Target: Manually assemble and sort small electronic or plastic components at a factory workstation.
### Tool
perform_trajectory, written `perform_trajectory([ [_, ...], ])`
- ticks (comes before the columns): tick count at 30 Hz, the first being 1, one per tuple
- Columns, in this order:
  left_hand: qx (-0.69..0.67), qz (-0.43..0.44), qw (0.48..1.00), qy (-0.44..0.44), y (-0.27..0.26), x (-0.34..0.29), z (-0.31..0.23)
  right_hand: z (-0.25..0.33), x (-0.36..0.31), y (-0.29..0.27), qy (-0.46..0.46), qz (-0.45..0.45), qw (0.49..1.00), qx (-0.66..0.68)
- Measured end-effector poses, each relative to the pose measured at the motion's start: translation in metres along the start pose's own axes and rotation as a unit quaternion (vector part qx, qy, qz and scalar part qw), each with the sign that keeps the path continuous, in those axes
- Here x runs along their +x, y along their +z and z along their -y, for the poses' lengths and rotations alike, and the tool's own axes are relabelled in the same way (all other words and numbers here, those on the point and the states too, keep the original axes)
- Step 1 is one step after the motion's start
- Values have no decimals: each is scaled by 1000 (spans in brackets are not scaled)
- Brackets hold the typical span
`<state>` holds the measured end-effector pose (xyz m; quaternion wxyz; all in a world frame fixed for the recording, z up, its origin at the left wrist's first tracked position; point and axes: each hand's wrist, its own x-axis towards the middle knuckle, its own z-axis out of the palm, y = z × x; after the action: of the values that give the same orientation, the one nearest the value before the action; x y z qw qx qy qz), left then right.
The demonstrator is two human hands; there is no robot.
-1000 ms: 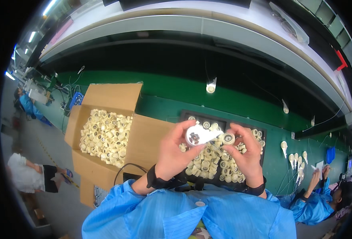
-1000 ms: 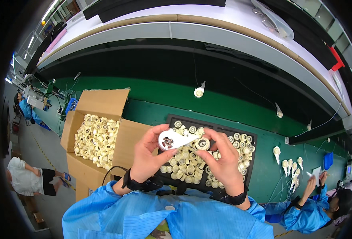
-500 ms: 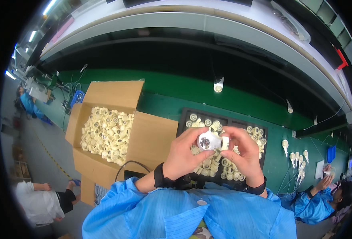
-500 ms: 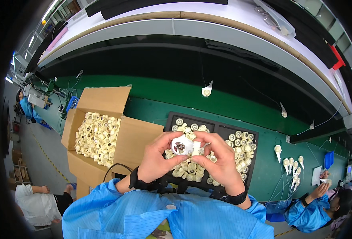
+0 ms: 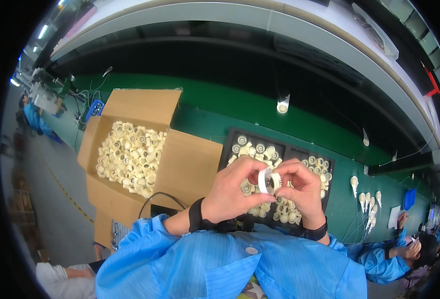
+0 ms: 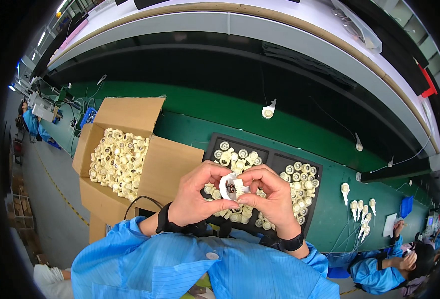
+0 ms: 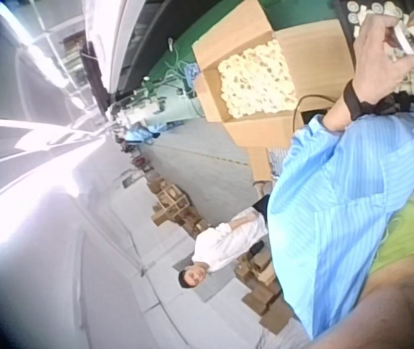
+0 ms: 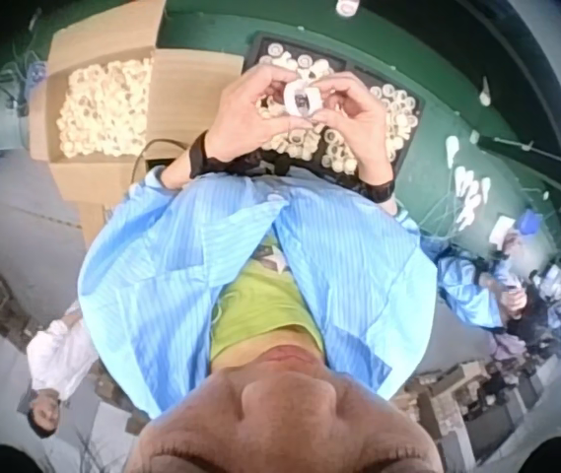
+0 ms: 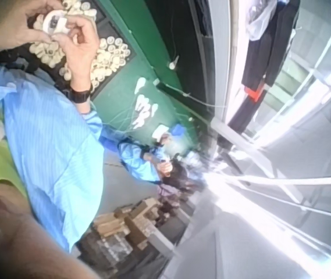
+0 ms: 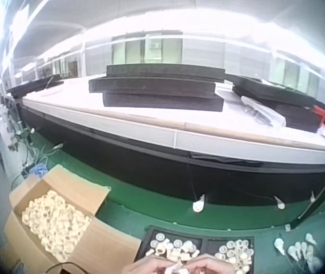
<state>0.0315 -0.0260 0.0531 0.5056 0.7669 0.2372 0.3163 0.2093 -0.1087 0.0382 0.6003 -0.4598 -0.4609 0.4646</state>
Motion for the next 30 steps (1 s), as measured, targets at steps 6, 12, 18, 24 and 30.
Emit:
perform_trajectory([
  [6,18,4,1000,6,2,0,-2,-4,0,-3,-21,5,999,-47],
  [12,-27,16,999,-9,-3,-2,0,6,-1,-2,-60,24,988,-138],
  [18,-220,123,961,-116,-10,-1,1,7,-1,-4,-97,54,986,-120],
  [24,-307,126,933,-139,-9,-4,4,3,-1,-4,-90,62,992,-62],
  [30,-312,138,926,-161,-10,-4,5,10,0,-3,-129,70,982,-120],
])
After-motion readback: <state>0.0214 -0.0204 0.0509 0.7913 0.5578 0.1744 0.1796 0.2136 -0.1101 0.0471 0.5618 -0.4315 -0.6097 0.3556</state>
